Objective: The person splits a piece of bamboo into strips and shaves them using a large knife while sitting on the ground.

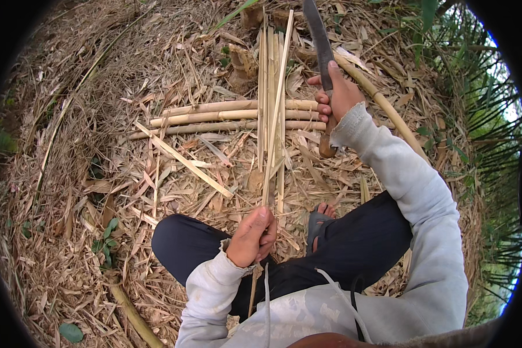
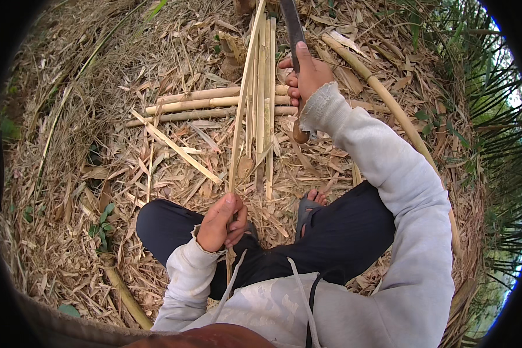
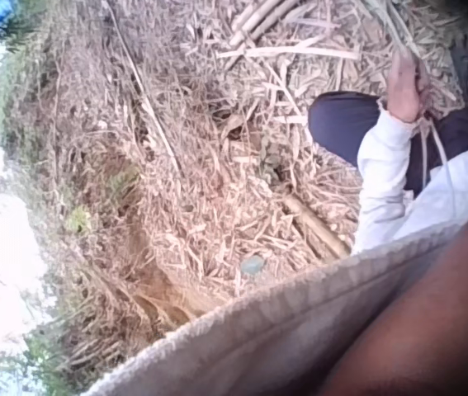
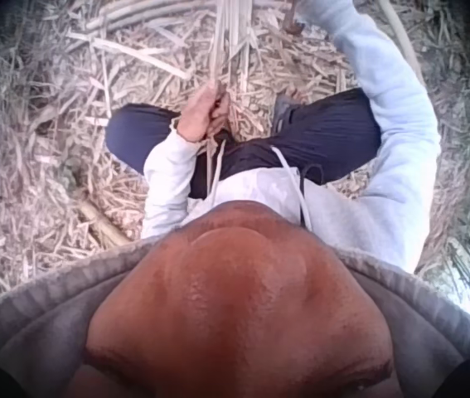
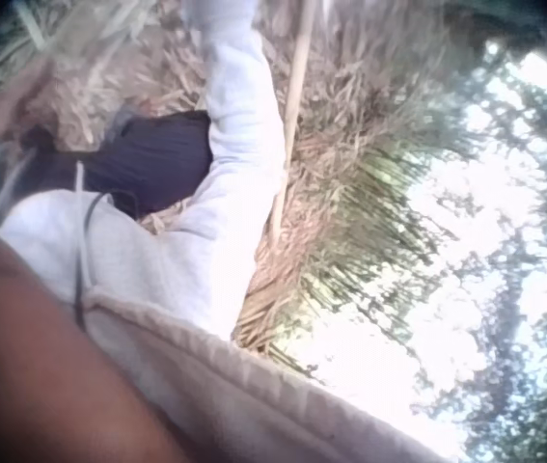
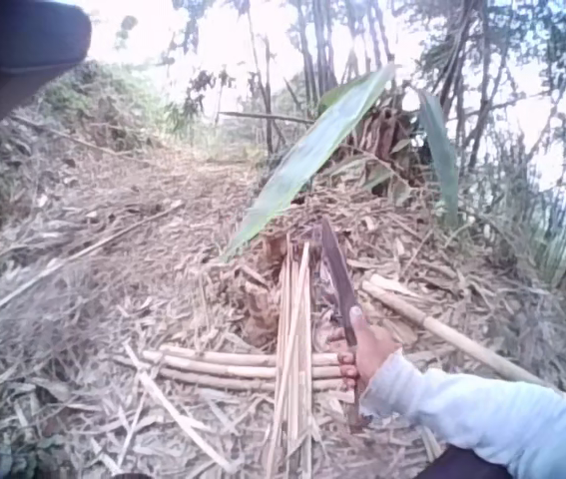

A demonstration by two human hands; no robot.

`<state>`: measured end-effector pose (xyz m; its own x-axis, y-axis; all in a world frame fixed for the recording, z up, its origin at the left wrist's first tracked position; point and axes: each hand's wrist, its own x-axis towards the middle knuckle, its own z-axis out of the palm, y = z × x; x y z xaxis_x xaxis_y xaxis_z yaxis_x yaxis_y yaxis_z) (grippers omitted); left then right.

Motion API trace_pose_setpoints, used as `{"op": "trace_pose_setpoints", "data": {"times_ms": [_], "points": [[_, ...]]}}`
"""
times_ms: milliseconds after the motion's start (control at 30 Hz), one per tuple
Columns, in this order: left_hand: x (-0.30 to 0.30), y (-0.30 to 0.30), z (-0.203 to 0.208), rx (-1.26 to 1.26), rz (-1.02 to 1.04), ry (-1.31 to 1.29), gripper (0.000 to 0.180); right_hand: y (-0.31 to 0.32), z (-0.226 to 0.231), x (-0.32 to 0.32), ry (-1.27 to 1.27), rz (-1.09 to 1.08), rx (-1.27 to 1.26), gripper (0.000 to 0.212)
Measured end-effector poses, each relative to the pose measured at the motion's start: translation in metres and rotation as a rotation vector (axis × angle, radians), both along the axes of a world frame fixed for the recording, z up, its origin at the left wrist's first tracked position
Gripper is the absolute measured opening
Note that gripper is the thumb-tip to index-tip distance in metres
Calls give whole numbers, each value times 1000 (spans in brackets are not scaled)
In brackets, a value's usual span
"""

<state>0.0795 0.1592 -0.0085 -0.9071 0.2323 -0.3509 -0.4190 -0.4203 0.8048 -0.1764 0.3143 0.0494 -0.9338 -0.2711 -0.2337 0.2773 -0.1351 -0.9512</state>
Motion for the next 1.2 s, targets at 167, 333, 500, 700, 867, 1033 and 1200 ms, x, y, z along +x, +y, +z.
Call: {"op": "trace_pose_setpoints", "data": {"times_ms": [167,333,500,700,867,1033,1200], "points": [[-2,-12,7,9,129,8,40,3,-8,23,698,136,381,44],[-10,-9,20,-121,212,79,33,-18,8,85,1754,707,834,39],[-8,-7,0,-160,300,232,27,-28,-21,100,1720,768,795,35],[-2,-8,7,-270,299,70,21,-32,-25,80,1902,718,815,21],[-3,-12,19,-220,347,53,33,-29,-18,63,1949,654,889,15],[-4,-16,15,-153,350,51,35,-25,-16,50,1953,609,928,17],[2,-18,7,-122,365,12,39,-14,-18,25,1909,489,1010,24]]}}
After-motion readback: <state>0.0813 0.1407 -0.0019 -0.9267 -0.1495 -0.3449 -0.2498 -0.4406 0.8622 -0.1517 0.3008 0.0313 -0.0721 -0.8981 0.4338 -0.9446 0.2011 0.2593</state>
